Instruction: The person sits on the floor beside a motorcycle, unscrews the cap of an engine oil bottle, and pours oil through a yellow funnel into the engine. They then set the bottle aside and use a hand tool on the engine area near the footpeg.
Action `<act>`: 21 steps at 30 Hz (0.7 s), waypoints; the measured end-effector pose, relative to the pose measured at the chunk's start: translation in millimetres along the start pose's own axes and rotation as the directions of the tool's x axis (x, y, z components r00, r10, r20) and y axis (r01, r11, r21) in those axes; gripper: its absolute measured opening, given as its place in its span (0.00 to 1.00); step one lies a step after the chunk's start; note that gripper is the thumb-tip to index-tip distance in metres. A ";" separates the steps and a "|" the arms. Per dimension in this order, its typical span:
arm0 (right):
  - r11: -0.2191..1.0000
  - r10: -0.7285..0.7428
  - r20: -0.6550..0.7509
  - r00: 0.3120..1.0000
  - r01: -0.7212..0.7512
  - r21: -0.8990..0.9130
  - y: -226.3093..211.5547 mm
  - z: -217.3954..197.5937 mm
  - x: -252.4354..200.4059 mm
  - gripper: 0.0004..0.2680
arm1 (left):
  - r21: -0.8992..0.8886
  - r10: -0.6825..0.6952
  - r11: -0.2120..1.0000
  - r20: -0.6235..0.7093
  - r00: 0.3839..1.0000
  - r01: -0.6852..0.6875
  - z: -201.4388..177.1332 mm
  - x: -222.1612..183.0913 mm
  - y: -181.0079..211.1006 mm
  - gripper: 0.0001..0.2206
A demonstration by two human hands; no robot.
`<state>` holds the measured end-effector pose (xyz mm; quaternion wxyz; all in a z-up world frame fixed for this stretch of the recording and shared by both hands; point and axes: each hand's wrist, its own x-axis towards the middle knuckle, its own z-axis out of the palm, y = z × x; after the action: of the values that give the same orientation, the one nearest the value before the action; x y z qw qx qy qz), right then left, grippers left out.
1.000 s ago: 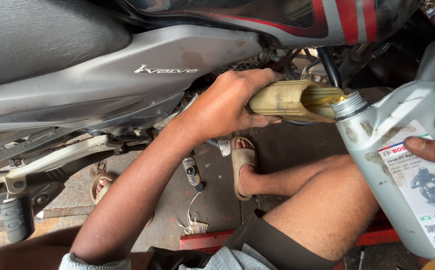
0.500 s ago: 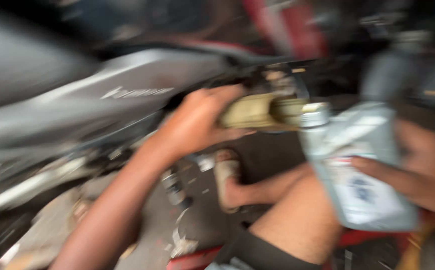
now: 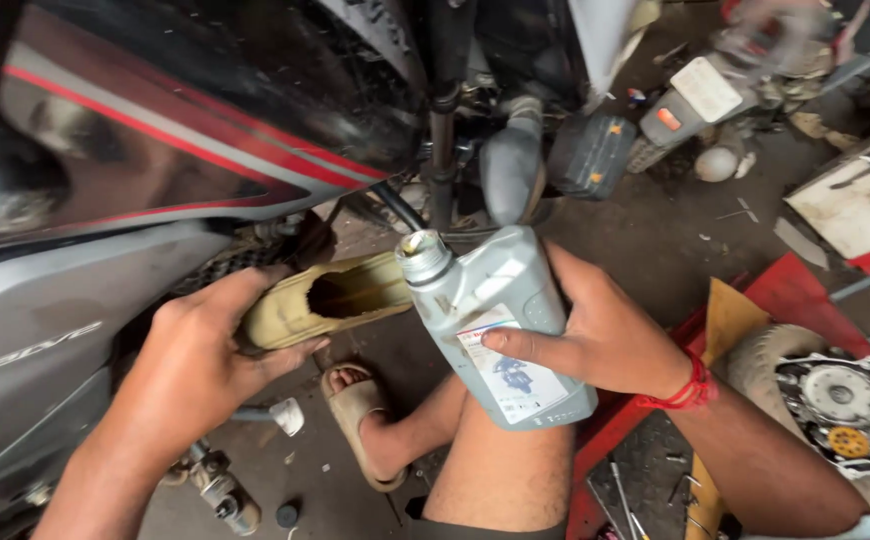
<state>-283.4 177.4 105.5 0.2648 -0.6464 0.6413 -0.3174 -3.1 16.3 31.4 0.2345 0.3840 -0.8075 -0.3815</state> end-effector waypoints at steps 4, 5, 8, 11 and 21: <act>1.000 -0.025 -0.070 0.997 0.025 0.009 17.5 3.7 -11.7 0.21 | 0.005 0.074 0.997 -0.043 0.996 -0.074 0.1 -0.1 -0.1 0.25; 0.999 -0.032 -0.062 0.998 0.033 0.013 25.3 -1.1 -19.8 0.21 | 0.009 0.066 0.998 -0.051 0.997 -0.066 -0.9 -0.8 1.2 0.25; 1.000 -0.017 -0.282 0.959 0.019 0.007 56.7 -23.5 -46.5 0.17 | -0.023 0.090 0.996 -0.054 0.995 -0.091 -4.2 -1.3 4.5 0.23; 0.985 -0.143 -0.619 0.772 0.049 -0.167 72.7 -57.0 -62.8 0.15 | -0.002 0.011 1.000 0.026 1.000 -0.011 -5.6 0.2 7.1 0.25; 0.978 -0.077 -0.770 0.633 0.199 0.066 86.7 -181.4 -19.3 0.16 | -0.003 0.141 0.990 -0.031 0.990 -0.141 -5.3 -2.0 3.4 0.24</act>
<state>-476.3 205.2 158.6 -0.0090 -0.4784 0.6166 -0.6252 0.2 17.1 37.0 0.2741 0.3310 -0.8280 -0.3603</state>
